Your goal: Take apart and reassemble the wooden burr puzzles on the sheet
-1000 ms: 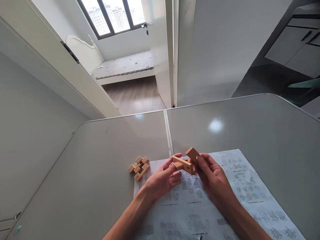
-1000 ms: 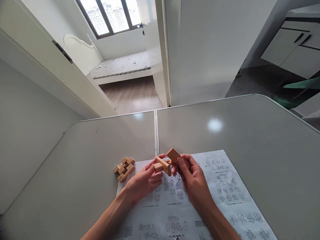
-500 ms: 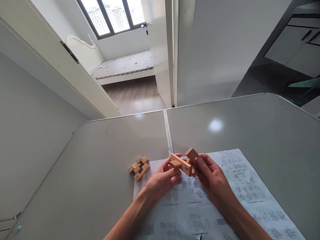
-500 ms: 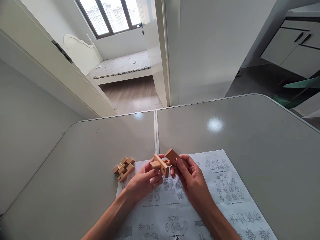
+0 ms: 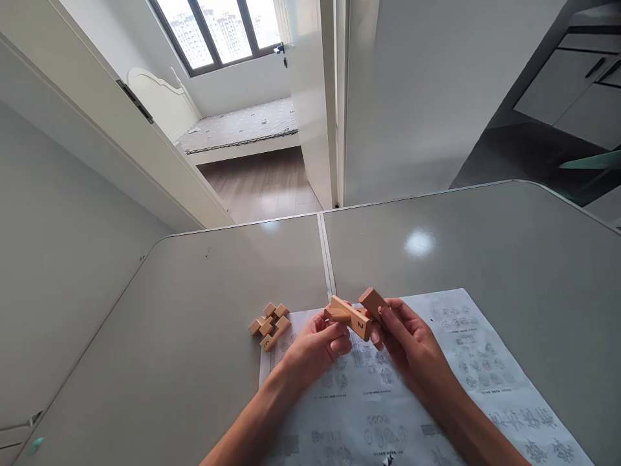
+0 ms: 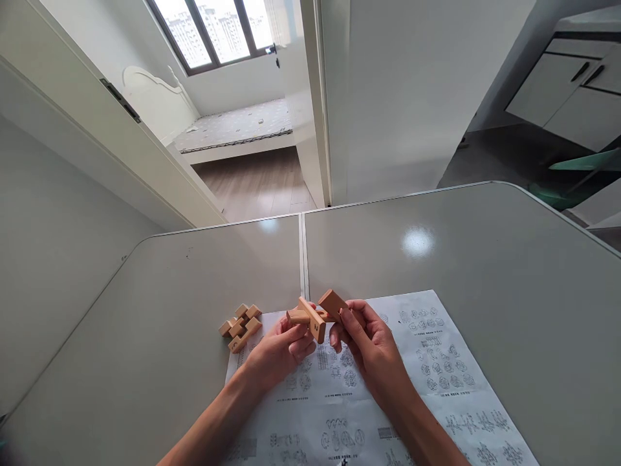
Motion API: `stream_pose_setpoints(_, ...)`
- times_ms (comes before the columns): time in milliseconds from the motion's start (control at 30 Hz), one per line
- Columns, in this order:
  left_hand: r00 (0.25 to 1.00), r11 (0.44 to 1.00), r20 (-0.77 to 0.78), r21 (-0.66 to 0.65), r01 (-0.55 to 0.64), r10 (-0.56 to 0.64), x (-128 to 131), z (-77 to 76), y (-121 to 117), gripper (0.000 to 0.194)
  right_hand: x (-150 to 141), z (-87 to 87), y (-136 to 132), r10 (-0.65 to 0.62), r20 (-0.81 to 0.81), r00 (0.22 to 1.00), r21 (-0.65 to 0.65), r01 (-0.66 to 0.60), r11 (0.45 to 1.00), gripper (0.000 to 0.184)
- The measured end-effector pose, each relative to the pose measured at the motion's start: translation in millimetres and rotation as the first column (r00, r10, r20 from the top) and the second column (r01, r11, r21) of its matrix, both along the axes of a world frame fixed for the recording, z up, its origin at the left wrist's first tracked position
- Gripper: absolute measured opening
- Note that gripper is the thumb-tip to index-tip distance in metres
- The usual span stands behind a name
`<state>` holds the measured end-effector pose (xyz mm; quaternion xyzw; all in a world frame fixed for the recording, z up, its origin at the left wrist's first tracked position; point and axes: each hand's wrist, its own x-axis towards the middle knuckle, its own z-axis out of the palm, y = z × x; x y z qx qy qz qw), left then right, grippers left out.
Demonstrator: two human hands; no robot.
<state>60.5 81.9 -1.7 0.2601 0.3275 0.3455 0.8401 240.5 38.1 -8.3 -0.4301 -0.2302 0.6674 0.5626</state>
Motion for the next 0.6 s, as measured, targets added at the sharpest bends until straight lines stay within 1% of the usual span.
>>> stream_pose_setpoints(133, 1.0, 1.0, -0.01, -0.023, -0.017, 0.017, 0.4, -0.2, 0.1, 0.045, 1.7, -2.4, 1.7, -0.015, 0.007, 1.0, -0.011, 0.015, 1.0, 0.037)
stream_pose_setpoints(300, 0.999, 0.998, 0.001, -0.044, -0.035, 0.035, -0.5, -4.7, 0.0, 0.04, 7.9, -7.1, 2.7, -0.046, -0.049, 0.998, -0.031, 0.044, 0.999, 0.033)
stream_pose_setpoints(467, 1.0, 0.999, 0.005, -0.035, -0.013, 0.013, 0.0, -3.1, -0.3, 0.041, 13.0, -7.6, 1.4, 0.03, -0.039, 0.999, 0.008, -0.03, 1.0, 0.036)
stream_pose_setpoints(533, 1.0, 1.0, -0.003, -0.025, -0.004, 0.003, 0.6, -1.5, -0.5, 0.039, 14.3, -8.1, 1.1, 0.074, -0.035, 0.997, 0.022, -0.073, 0.997, 0.039)
stream_pose_setpoints(600, 1.0, 1.0, -0.012, -0.019, -0.004, 0.004, 1.0, -0.8, -0.8, 0.036, 15.7, -9.1, 0.9, 0.101, -0.038, 0.994, 0.037, -0.1, 0.994, 0.038)
